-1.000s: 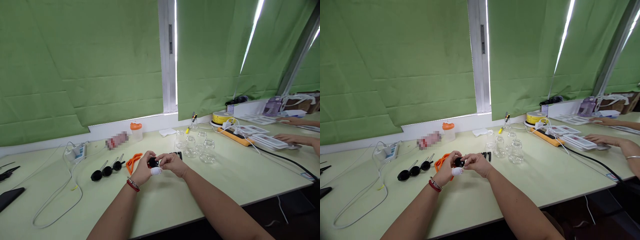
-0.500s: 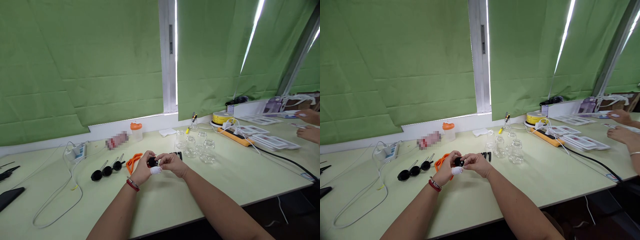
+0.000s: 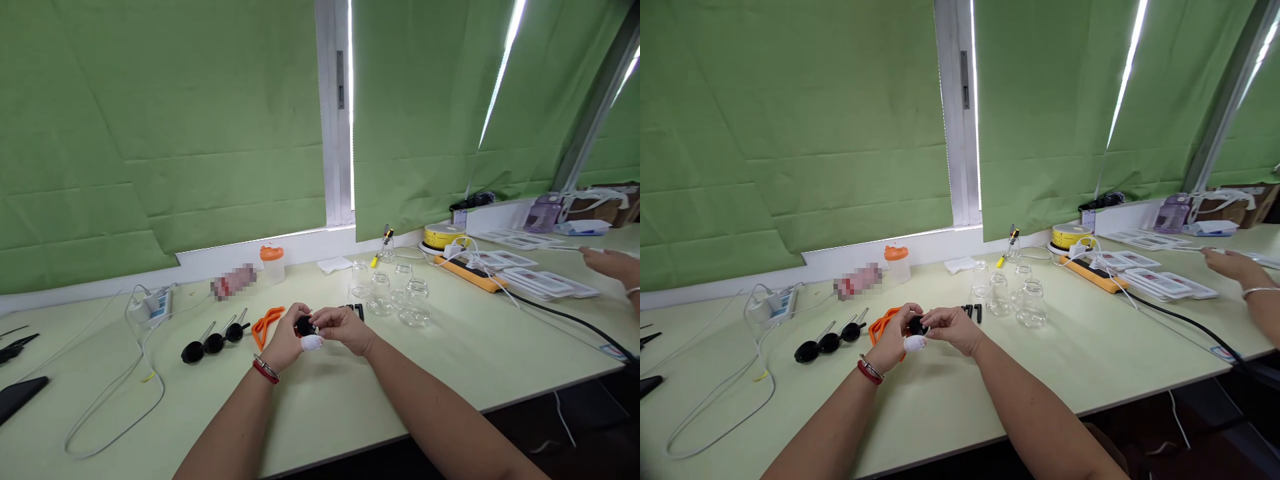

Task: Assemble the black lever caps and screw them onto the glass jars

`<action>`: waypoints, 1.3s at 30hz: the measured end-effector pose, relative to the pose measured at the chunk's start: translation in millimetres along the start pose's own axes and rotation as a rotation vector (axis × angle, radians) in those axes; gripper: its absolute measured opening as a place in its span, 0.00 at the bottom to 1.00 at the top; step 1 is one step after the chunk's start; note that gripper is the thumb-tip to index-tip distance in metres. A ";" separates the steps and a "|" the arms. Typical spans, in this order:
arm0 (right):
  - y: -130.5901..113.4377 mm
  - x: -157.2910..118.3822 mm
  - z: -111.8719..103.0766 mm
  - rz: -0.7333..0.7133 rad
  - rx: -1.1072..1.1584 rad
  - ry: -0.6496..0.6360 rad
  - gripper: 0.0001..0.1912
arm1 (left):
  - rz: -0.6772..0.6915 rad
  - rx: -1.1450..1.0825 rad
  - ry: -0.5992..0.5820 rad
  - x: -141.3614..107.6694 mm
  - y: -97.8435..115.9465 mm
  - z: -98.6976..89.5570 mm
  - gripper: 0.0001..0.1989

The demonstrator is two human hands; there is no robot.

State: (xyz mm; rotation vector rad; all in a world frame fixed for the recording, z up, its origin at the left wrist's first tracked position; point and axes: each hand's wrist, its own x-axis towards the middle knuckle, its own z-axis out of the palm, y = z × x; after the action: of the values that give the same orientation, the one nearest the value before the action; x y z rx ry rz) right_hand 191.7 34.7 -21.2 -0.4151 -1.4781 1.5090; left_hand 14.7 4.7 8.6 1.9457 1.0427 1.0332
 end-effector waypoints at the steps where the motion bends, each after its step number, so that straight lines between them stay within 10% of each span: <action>1: 0.3 0.1 -0.1 0.002 0.000 -0.001 0.13 | 0.000 0.011 -0.005 0.0 0.1 -0.1 0.23; 39: 5.9 -0.8 -0.6 0.213 -0.135 0.035 0.18 | 0.067 0.595 0.217 -2.0 -4.4 3.7 0.32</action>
State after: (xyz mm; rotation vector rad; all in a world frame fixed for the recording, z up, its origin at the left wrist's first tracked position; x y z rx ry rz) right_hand 190.3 35.4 -27.0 -0.6957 -1.5523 1.5621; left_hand 15.8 4.1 2.6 2.3819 1.5499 1.0694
